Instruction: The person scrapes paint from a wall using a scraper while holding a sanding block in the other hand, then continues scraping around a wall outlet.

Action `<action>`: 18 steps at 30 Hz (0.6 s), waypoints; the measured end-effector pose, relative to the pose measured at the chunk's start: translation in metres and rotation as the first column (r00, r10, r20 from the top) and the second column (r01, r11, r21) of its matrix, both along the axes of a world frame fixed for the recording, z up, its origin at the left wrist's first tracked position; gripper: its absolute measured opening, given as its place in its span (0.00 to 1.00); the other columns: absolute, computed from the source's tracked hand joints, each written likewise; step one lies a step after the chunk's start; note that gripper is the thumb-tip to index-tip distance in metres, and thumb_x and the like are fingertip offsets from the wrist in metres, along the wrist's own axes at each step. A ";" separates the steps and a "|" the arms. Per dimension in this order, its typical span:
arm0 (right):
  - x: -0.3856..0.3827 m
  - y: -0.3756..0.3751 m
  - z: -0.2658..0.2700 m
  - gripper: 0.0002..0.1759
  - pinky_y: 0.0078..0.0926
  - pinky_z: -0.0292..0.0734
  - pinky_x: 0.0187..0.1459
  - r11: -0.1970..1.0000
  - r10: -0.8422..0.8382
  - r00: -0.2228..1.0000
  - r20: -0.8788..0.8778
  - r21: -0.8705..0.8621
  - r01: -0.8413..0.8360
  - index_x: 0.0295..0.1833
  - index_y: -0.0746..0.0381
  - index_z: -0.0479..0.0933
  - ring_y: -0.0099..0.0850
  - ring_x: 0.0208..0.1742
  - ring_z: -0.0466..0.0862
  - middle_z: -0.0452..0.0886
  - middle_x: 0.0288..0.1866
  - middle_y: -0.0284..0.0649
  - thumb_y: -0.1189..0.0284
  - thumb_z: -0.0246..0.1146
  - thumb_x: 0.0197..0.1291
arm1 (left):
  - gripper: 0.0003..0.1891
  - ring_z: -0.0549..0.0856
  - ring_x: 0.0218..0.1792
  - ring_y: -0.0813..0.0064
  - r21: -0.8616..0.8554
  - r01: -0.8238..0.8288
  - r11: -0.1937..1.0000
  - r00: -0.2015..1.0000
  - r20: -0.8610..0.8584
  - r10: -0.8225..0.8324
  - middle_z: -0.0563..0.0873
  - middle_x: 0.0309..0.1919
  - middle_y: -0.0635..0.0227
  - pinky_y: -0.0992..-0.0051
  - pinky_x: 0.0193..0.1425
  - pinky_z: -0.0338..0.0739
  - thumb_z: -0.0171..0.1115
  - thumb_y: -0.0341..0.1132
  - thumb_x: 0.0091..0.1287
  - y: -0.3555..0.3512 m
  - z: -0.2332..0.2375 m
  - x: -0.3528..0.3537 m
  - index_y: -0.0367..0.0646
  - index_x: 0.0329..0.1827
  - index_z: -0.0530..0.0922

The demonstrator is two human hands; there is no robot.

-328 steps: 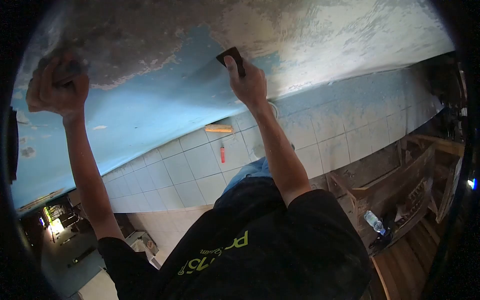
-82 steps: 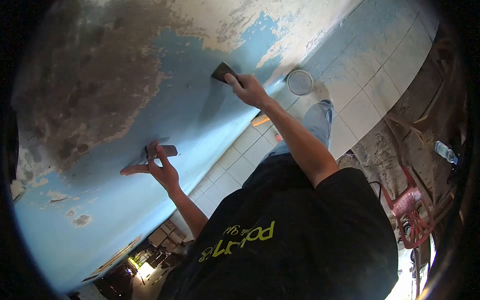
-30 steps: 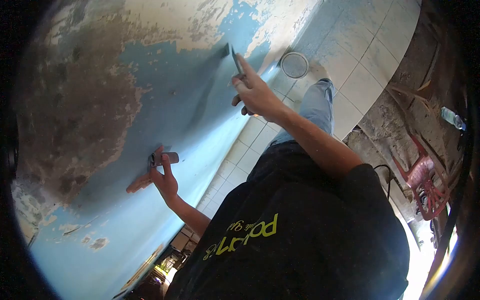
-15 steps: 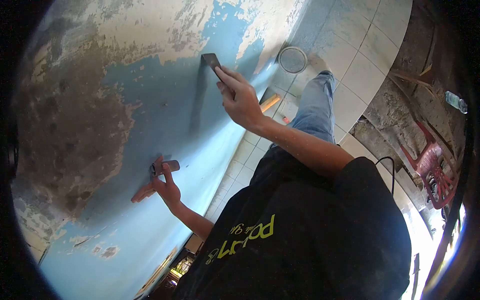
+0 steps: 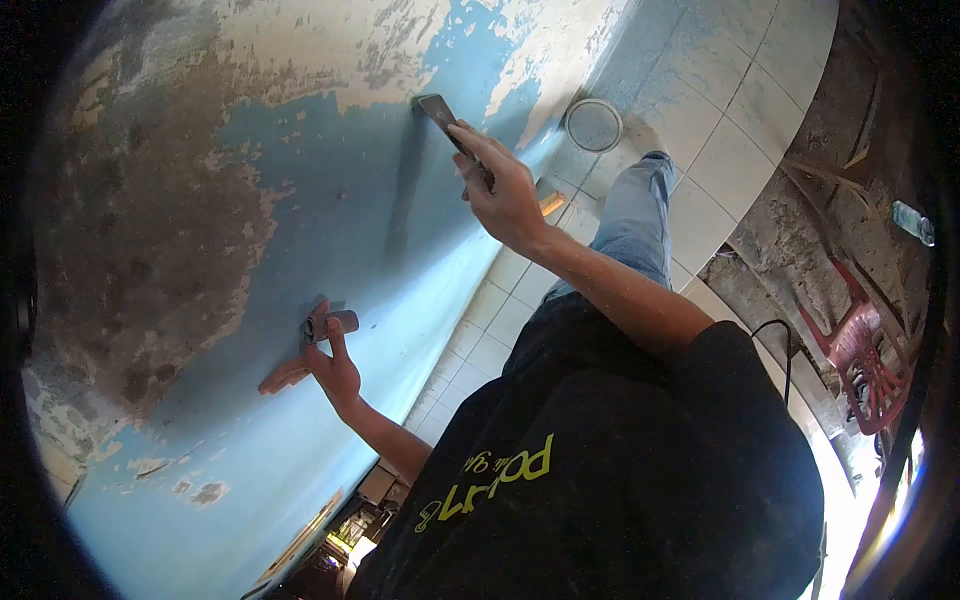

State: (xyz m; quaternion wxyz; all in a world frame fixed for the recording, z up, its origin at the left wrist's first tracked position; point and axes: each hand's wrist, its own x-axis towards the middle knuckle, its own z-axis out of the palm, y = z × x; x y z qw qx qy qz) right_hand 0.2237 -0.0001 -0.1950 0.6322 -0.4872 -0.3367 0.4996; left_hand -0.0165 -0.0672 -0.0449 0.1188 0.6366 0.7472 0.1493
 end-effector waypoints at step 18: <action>0.046 0.022 0.014 0.16 0.24 0.76 0.41 0.998 -0.032 0.976 0.215 -0.054 0.045 0.55 0.68 0.75 0.34 0.41 0.83 0.79 0.51 0.52 0.81 0.54 0.61 | 0.21 0.77 0.51 0.60 -0.017 -0.028 0.999 0.999 -0.035 0.027 0.81 0.48 0.55 0.64 0.61 0.65 0.52 0.45 0.69 -0.004 -0.001 -0.003 0.35 0.52 0.77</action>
